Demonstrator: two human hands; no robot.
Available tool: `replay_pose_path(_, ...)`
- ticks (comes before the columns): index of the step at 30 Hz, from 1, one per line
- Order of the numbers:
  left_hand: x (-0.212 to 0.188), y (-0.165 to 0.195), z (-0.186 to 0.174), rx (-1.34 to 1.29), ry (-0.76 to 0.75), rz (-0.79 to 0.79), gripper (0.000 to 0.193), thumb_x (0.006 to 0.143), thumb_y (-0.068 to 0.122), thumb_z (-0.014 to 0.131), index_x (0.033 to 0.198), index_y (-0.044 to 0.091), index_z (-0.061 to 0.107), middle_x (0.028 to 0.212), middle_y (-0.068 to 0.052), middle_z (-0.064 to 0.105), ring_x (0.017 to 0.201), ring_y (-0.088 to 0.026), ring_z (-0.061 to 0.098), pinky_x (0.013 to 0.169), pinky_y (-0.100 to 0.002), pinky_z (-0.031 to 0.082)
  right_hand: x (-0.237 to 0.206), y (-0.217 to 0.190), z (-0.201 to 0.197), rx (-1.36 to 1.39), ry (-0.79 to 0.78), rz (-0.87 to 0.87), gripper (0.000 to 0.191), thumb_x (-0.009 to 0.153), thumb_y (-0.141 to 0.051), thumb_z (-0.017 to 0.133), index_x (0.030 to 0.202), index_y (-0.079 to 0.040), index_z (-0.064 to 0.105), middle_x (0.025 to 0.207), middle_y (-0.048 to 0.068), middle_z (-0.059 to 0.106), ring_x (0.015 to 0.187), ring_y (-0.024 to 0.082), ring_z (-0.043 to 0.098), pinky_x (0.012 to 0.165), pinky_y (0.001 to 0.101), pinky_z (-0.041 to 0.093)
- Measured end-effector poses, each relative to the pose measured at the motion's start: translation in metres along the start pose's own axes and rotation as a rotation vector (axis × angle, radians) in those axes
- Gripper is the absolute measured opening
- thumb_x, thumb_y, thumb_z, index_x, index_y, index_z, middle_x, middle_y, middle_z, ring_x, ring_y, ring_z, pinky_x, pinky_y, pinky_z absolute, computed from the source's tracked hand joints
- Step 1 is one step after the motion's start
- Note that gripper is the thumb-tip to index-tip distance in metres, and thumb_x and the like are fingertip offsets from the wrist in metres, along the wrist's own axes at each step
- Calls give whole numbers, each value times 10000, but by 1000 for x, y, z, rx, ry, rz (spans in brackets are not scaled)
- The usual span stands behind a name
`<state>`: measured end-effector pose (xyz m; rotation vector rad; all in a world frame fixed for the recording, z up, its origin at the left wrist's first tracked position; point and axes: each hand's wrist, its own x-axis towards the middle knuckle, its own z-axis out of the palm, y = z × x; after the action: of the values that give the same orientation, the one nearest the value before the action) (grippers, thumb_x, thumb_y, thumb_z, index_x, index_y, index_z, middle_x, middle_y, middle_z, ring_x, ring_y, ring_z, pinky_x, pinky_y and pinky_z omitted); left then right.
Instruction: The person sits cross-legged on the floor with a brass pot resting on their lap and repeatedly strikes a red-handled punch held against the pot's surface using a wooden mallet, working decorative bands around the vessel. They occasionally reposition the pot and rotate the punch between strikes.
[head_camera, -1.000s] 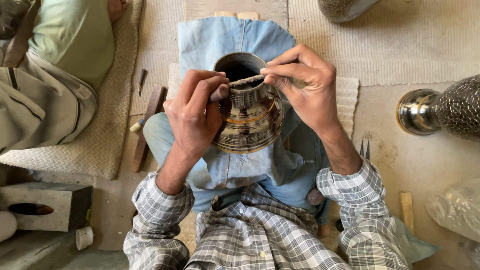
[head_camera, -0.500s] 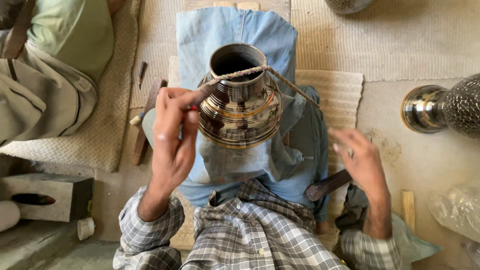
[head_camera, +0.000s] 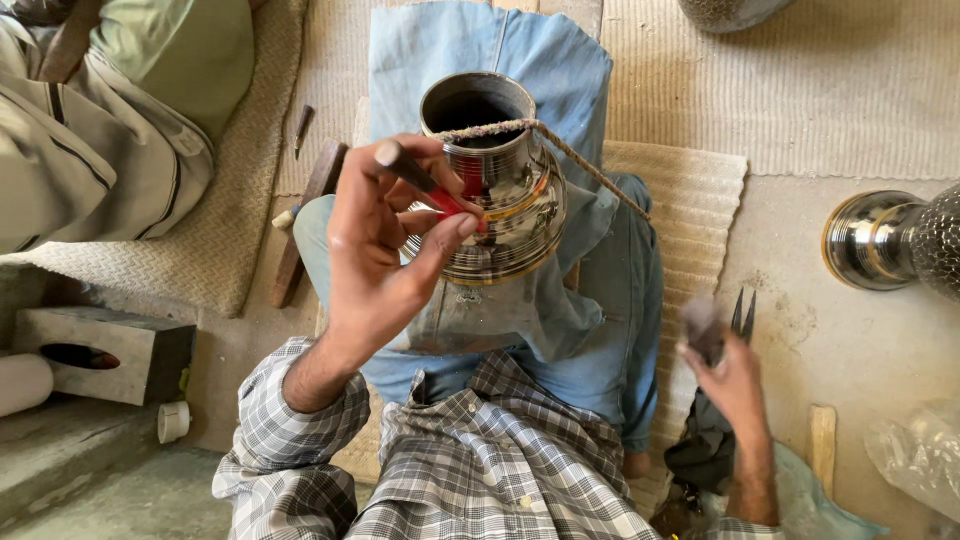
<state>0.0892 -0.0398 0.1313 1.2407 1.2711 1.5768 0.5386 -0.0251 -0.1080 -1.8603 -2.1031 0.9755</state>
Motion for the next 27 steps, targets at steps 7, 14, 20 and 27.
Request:
replay_pose_path(7,2,0,2,265,-103,144,433,969,-171,735,1347,-12,596,1163,-90,608,1036,-147,706,909,-297,640,9,-143,-91,1229,-12,-158,810,788,10,716,1502,30,336,928,72,556,794,221,676,644,421,644)
replay_pose_path(14,5,-7,7,252,-81,170,434,964,-132,733,1339,4,561,1211,-68,628,1076,-134,725,901,-292,643,4,-204,-124,1087,-129,-343,651,874,26,713,1433,-28,385,839,84,631,698,181,688,638,310,594)
replay_pose_path(20,5,-11,9,311,-127,203,474,956,-178,753,1357,17,593,1104,-130,676,1005,-163,744,859,-283,674,17,-201,-136,532,13,-351,434,839,4,797,1162,-10,508,859,55,663,734,122,648,678,276,546)
replay_pose_path(27,8,-17,11,317,-49,197,548,922,-134,779,1388,4,528,1186,-113,653,960,-107,687,858,-276,685,30,-218,-143,376,59,-525,514,854,-41,821,1217,15,461,896,66,699,823,118,691,780,280,560)
